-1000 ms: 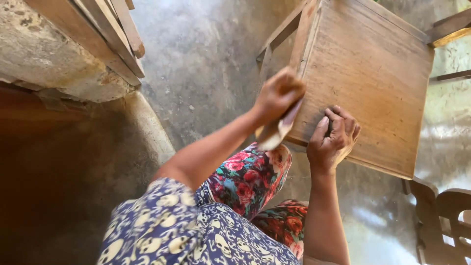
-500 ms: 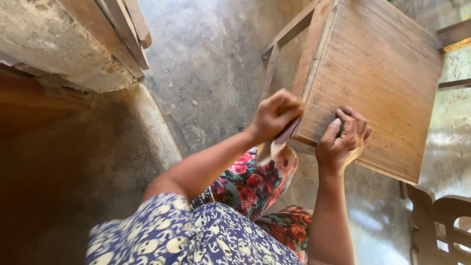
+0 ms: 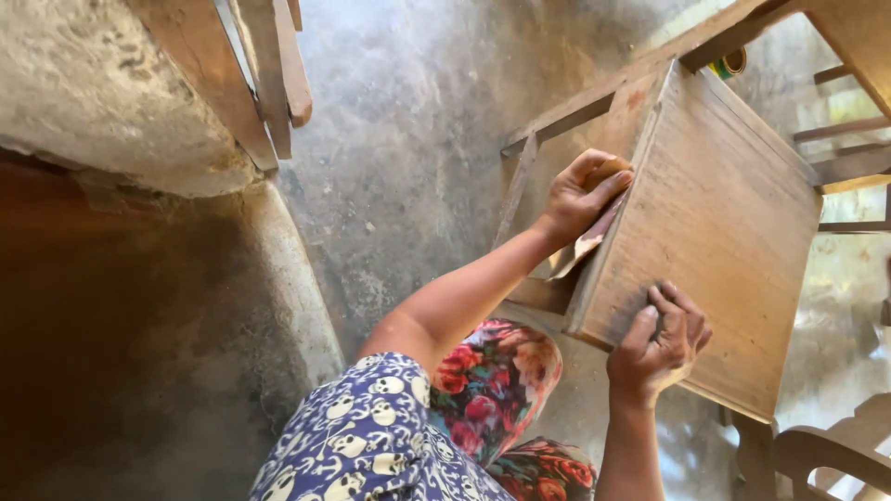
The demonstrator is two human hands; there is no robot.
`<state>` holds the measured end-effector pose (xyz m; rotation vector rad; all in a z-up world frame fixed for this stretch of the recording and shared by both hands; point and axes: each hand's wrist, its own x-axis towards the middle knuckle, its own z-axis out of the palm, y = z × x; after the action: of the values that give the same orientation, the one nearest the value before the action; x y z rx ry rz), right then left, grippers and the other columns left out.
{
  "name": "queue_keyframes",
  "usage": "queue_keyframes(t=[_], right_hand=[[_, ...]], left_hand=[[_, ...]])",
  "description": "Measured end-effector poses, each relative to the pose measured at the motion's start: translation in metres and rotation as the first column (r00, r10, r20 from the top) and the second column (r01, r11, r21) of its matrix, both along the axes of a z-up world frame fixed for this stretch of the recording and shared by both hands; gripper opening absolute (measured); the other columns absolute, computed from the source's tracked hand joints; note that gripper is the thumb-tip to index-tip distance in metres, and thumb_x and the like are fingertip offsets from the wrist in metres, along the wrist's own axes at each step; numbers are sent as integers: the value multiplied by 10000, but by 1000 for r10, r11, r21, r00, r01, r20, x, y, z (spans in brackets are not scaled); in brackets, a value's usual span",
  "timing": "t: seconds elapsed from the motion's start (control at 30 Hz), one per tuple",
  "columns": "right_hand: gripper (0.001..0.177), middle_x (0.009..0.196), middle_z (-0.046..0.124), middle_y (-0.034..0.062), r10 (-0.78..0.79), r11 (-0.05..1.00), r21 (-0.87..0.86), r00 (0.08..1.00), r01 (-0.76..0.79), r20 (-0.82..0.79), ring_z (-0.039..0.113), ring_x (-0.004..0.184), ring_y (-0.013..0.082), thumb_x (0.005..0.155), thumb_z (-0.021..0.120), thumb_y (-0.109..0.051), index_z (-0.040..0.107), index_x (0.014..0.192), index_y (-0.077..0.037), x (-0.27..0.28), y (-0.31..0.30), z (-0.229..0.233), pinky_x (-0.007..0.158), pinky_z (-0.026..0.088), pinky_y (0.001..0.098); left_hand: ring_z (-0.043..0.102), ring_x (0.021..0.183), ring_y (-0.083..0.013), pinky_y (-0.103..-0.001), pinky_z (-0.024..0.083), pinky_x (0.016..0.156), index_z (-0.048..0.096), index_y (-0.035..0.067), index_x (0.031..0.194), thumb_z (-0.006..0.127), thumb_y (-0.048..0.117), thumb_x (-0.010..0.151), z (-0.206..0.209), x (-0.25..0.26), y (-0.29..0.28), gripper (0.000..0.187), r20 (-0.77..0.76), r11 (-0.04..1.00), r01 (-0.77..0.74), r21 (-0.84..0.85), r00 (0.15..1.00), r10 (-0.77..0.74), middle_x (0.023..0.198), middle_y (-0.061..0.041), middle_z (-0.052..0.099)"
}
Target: The person sands the edges and surfaces of a small wooden stool using a piece of sandpaper. They work on the top surface and the side edges, holding the stool steady with one hand while sanding with the other.
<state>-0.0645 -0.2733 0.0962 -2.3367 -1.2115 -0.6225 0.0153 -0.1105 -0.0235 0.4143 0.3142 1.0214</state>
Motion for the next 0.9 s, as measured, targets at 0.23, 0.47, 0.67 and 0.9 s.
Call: queue_keyframes(t=[0.23,0.47,0.67,0.9], right_hand=[[285,1291,688,233,-106,989,-106,993,100,-58,550,1165,367,943,531,14,732,1131,87,-17,20,12,1090,408,462],[307,1300,679,221,-146,982,-130,986,135,-84,532,1167,345,921,515,-4,730,1125,75,-18,17,11,1104,379,451],[306,1308,678,221,-157,979,-141,984,144,-87,521,1162,337,922,505,10,726,1122,76,-17,19,10,1116,366,443],[297,1315,683,226,-138,980,-157,987,125,-79,531,1147,338,922,517,14,719,1131,76,-17,15,10,1129,352,438]], left_hand=[[679,912,-61,-204,566,832,661,87,1100,712,43,993,0,-3,25,127,118,987,155,42,980,-159,1031,-6,743],[666,912,-95,-236,570,849,670,118,1100,733,105,977,-3,18,37,138,37,991,85,103,995,-90,1042,0,716],[702,907,-153,-273,622,828,648,114,1097,719,115,979,4,34,52,138,-57,986,101,133,994,-94,1044,-50,721],[600,835,-47,-214,527,783,658,96,1020,723,131,981,11,26,50,84,-26,995,94,29,995,-93,938,39,689]])
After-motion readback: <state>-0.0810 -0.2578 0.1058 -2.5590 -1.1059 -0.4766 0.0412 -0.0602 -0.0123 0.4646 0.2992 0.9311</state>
